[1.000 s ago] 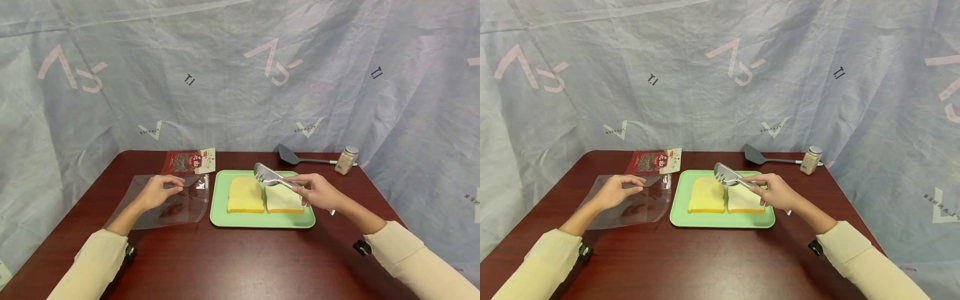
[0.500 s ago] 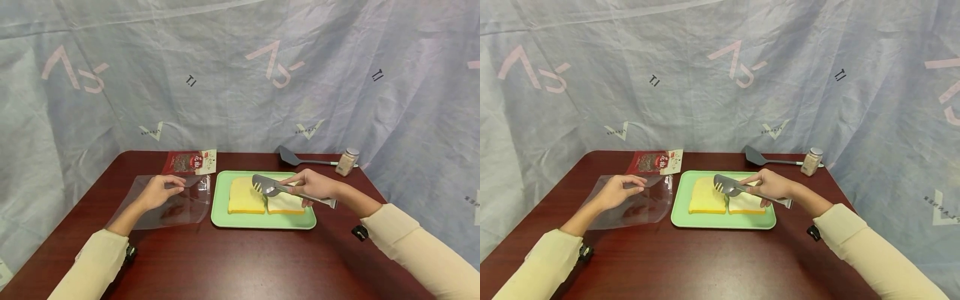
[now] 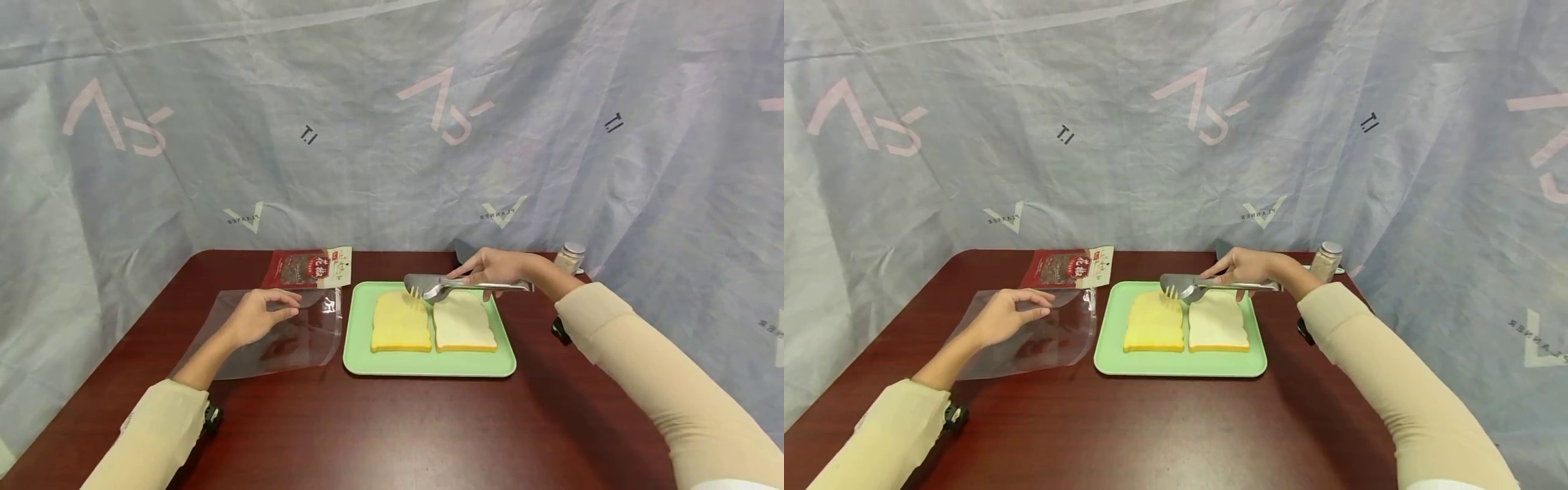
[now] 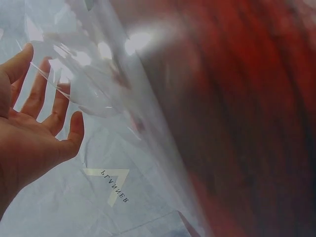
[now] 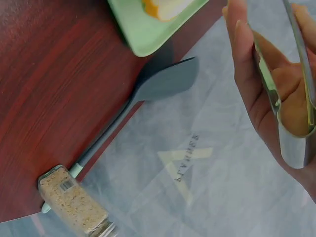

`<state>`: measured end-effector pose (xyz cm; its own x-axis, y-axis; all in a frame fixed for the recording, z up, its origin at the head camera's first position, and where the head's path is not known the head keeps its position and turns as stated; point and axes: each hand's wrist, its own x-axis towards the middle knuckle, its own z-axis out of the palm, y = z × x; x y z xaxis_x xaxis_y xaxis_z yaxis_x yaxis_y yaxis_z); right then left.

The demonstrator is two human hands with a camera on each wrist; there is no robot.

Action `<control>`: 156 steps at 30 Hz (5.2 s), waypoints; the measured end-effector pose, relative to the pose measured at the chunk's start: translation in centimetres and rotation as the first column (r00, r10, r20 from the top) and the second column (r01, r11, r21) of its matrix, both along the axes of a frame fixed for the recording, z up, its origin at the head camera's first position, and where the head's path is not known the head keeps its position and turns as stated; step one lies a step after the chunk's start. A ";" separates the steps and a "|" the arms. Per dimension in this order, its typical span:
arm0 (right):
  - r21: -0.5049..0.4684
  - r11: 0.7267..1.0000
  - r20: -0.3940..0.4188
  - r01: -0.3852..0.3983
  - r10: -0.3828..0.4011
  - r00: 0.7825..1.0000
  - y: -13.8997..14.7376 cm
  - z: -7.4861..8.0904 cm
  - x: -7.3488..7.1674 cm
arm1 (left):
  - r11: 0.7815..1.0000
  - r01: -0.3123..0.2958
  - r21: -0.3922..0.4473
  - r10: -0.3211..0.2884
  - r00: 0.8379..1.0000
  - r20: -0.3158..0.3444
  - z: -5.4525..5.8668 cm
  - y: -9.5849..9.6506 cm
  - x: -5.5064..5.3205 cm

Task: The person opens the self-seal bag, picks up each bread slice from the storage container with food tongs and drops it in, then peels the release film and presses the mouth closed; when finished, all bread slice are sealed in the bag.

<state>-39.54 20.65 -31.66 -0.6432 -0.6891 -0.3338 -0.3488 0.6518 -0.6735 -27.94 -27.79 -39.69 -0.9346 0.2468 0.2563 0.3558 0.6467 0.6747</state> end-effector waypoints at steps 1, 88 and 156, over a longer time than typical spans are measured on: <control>0.006 1.000 0.005 -0.001 0.001 1.000 0.1 -0.1 -0.4 | 1.000 0.003 0.000 -0.003 1.000 -0.005 0.0 0.0 0.0; -0.326 0.937 -0.112 0.128 -0.172 0.979 10.5 -0.9 6.2 | 0.999 0.031 0.029 -0.031 1.000 0.003 -0.3 0.9 -0.7; -0.499 0.605 0.488 0.621 -0.396 0.778 -12.4 -8.7 12.6 | 0.991 0.036 0.131 -0.034 0.999 -0.021 -0.2 1.2 -1.6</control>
<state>-26.92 8.29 -40.40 -0.8955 -0.3929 -0.2093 0.1992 0.0669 -0.9777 -29.55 -26.57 -39.85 -0.9207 0.2426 0.3057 0.3900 0.5398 0.7460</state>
